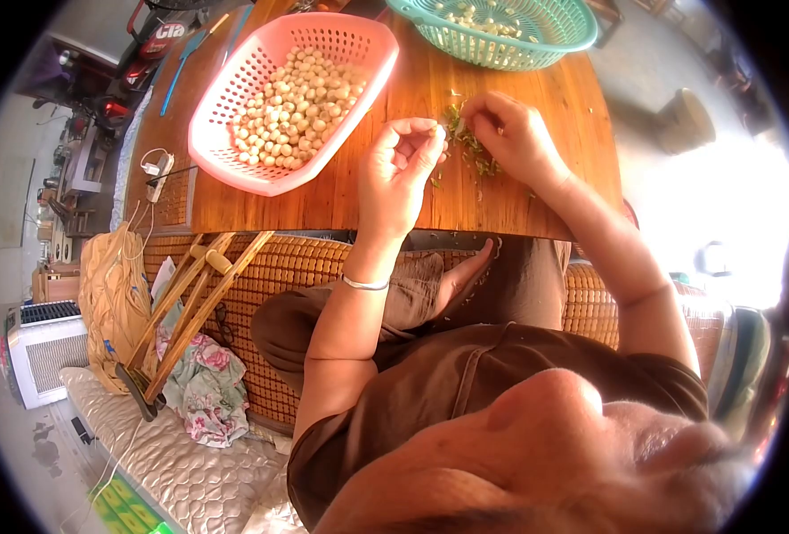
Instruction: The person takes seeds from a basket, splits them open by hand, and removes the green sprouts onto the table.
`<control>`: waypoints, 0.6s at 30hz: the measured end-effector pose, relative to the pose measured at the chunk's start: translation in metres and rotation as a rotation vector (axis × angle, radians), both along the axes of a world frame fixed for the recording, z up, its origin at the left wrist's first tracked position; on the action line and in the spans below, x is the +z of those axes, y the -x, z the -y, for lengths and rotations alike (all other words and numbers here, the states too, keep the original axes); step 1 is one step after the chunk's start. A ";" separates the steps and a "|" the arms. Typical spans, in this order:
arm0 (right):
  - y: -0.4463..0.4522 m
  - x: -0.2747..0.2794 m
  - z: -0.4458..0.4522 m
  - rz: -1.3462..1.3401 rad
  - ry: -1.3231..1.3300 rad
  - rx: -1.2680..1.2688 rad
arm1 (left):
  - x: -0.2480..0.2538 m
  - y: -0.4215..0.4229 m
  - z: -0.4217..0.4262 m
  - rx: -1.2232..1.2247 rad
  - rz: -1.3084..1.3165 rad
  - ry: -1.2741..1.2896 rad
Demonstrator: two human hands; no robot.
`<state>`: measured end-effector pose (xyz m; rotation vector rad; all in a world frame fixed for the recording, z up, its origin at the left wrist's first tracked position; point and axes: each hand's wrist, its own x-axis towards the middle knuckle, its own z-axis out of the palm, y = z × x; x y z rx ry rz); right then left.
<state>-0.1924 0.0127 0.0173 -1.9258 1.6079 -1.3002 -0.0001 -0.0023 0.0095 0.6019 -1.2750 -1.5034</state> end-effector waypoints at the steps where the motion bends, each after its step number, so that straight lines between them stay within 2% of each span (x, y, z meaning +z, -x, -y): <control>1: 0.000 0.000 0.000 -0.016 -0.014 0.002 | 0.000 0.000 0.000 0.000 0.009 0.003; 5: -0.001 0.005 0.000 -0.026 0.100 0.067 | -0.002 0.000 0.002 -0.009 0.020 0.010; 7: 0.001 0.004 0.001 -0.172 0.125 0.048 | -0.002 0.000 0.001 -0.017 0.007 0.005; 11: 0.001 -0.001 0.002 -0.130 0.080 -0.014 | -0.003 0.001 0.002 -0.025 0.015 0.018; 13: 0.001 -0.002 0.003 -0.204 0.186 0.012 | 0.000 0.002 0.000 -0.007 0.014 0.013; 17: -0.001 0.004 -0.001 -0.146 0.004 -0.016 | 0.001 0.002 0.001 -0.028 -0.003 -0.005; 18: -0.001 0.001 0.001 -0.184 0.130 -0.023 | 0.000 0.002 0.000 -0.025 0.008 0.006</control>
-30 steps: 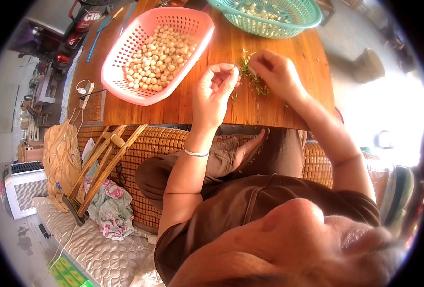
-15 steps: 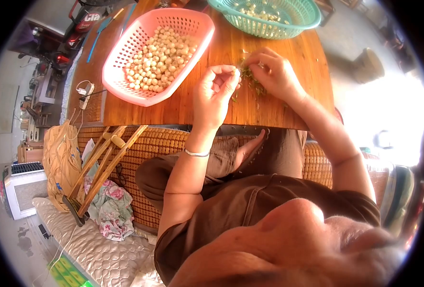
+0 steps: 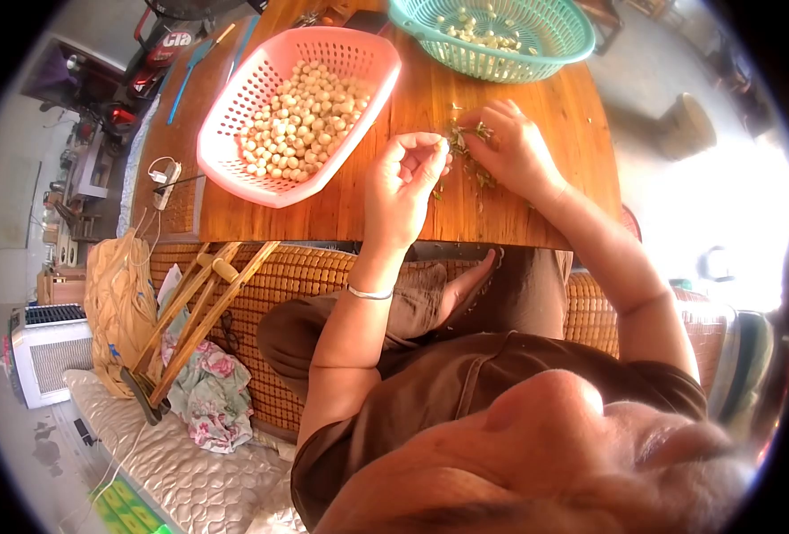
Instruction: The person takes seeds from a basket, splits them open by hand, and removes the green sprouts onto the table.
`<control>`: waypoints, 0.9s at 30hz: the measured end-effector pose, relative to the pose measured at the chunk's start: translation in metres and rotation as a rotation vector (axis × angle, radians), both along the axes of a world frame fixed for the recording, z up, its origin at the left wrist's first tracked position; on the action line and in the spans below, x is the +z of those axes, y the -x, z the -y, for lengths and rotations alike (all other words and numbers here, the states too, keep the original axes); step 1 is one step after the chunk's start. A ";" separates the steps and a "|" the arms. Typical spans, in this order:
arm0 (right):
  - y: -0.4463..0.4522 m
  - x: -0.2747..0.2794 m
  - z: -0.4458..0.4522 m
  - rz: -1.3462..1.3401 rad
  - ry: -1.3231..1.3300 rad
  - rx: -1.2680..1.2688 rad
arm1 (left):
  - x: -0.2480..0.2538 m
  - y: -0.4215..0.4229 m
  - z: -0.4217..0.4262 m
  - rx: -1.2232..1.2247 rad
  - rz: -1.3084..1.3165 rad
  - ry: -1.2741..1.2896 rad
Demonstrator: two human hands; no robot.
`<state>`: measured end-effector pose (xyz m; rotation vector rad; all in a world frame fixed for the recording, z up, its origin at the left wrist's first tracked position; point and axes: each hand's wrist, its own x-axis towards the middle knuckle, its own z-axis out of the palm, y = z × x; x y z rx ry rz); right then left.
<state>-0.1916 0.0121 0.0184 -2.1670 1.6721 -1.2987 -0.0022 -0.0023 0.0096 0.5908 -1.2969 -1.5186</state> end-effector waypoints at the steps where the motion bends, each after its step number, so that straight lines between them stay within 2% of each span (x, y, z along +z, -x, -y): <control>1: 0.000 -0.002 0.001 -0.039 0.127 0.003 | 0.000 0.000 0.000 0.004 0.010 0.012; 10: -0.007 0.018 -0.011 0.133 -0.043 0.209 | -0.007 -0.002 0.002 -0.022 0.060 0.056; 17: -0.006 0.012 -0.014 0.215 -0.106 0.209 | -0.010 0.000 0.002 0.017 0.101 0.098; 19: -0.006 0.017 -0.016 0.296 -0.252 0.198 | -0.009 0.000 0.002 0.030 0.131 0.117; 23: -0.006 0.016 -0.015 0.281 -0.256 0.201 | -0.008 -0.001 0.001 0.040 0.141 0.146; 27: -0.005 0.012 -0.013 0.303 -0.256 0.206 | -0.005 0.001 -0.001 0.035 0.090 0.069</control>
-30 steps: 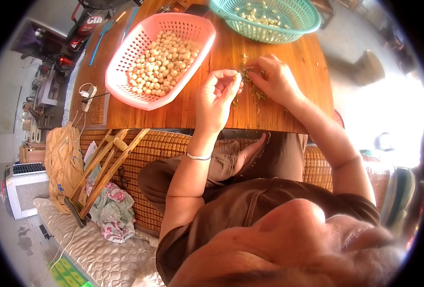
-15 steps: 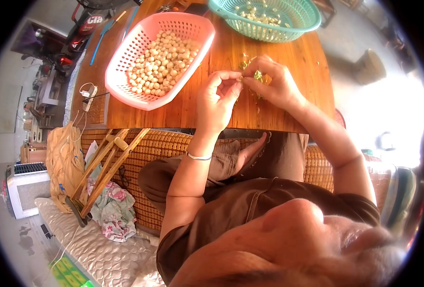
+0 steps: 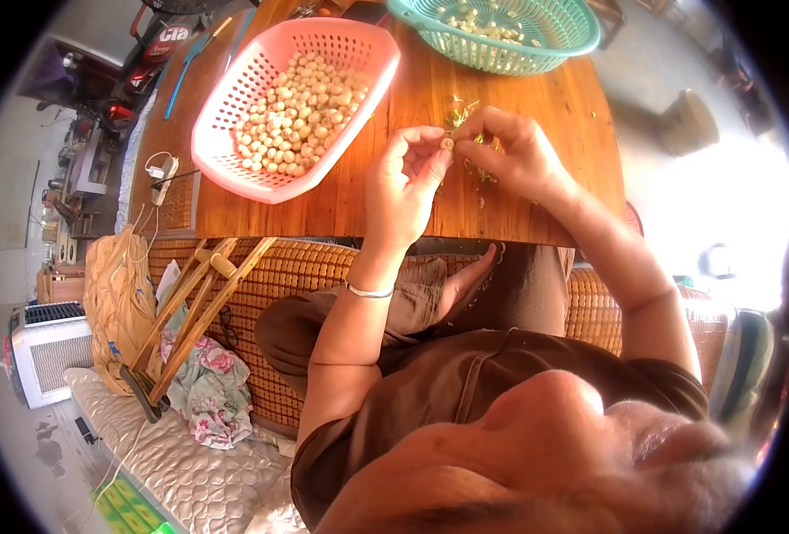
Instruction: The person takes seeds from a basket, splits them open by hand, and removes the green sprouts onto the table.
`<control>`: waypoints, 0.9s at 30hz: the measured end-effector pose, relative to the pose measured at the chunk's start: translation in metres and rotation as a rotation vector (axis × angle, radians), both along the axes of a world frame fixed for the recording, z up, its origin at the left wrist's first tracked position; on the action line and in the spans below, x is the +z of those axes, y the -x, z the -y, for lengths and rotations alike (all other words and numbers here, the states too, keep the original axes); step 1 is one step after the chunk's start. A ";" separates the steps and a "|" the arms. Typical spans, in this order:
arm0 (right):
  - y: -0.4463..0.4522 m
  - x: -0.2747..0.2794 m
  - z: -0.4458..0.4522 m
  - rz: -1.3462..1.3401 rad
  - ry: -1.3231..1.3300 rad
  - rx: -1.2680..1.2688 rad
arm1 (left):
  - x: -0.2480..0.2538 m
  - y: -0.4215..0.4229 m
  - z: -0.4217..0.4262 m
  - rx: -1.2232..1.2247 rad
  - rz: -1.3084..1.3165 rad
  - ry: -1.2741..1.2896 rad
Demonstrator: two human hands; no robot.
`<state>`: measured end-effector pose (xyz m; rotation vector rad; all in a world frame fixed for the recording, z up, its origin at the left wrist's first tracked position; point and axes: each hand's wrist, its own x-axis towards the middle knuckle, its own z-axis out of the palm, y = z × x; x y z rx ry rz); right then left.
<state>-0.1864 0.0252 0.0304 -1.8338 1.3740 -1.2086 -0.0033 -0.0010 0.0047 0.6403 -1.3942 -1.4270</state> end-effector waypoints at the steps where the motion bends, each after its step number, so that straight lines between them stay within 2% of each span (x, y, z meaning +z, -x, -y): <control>1: 0.000 -0.001 0.000 0.007 0.028 0.018 | 0.000 0.000 0.000 0.011 -0.017 0.000; 8: 0.000 0.002 -0.002 -0.023 0.029 0.000 | -0.001 -0.001 0.000 0.003 -0.007 0.029; 10: 0.000 0.003 -0.002 -0.075 0.033 -0.016 | 0.001 -0.002 -0.001 0.005 0.076 0.019; 14: -0.002 0.005 -0.003 -0.023 0.013 -0.015 | 0.002 0.000 -0.002 0.007 0.052 0.015; 19: -0.002 0.001 0.000 -0.086 0.234 -0.029 | 0.000 0.001 0.000 0.000 0.010 0.068; 22: -0.002 0.004 -0.002 -0.115 0.218 -0.020 | 0.004 0.000 -0.002 0.003 0.000 -0.004; 27: -0.002 0.002 -0.001 -0.127 0.250 -0.021 | 0.002 0.000 -0.002 0.021 0.018 0.035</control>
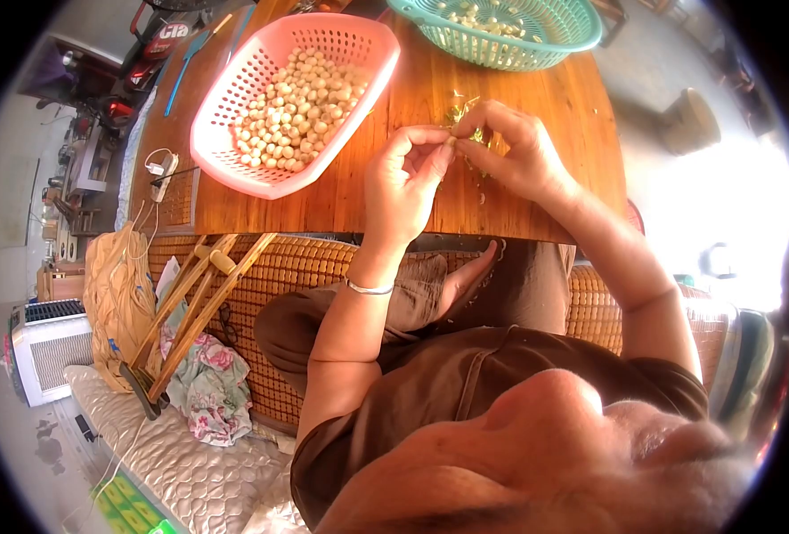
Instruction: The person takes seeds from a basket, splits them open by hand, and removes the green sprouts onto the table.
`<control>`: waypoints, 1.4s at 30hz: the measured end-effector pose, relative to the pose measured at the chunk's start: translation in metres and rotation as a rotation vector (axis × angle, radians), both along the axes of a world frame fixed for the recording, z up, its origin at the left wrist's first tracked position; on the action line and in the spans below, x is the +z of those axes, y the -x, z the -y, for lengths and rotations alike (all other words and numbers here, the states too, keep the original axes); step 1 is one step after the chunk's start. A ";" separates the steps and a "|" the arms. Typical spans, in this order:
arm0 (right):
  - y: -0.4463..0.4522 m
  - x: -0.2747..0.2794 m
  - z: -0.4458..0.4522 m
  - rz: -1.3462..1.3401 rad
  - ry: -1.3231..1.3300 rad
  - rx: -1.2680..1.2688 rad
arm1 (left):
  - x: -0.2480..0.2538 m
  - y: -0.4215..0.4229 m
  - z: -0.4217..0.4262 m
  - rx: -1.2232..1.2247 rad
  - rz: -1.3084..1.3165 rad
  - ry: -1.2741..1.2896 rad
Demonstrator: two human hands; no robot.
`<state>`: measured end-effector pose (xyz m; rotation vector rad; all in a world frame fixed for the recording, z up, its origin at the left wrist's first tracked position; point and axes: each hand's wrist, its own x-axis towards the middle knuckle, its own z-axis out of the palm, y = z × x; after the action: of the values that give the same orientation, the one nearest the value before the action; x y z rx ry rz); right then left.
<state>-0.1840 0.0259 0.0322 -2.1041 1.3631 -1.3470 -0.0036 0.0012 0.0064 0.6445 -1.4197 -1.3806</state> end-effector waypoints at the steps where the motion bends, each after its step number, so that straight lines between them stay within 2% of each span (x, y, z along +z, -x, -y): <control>1: 0.000 0.000 0.000 -0.011 0.014 -0.005 | 0.001 0.000 0.000 0.012 0.013 0.011; 14: -0.003 -0.003 -0.004 -0.011 -0.022 -0.009 | -0.005 0.001 0.000 0.131 0.115 0.161; 20: -0.003 -0.003 -0.006 0.004 -0.026 -0.010 | -0.003 0.003 0.001 0.219 0.180 0.349; 25: -0.002 -0.003 -0.007 0.134 -0.173 0.062 | 0.001 0.001 -0.002 0.229 0.226 0.439; 34: -0.001 -0.004 -0.008 0.368 -0.372 0.163 | 0.000 -0.001 -0.004 0.130 0.121 0.273; 38: -0.002 0.000 -0.010 0.406 -0.411 0.171 | -0.002 -0.003 -0.003 0.115 0.126 0.277; 42: 0.000 0.000 -0.010 0.495 -0.459 0.183 | -0.007 -0.007 -0.001 0.015 -0.010 0.117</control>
<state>-0.1837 0.0363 0.0321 -1.4354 1.1052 -1.2245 0.0034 0.0025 -0.0004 0.5703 -1.4729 -1.2773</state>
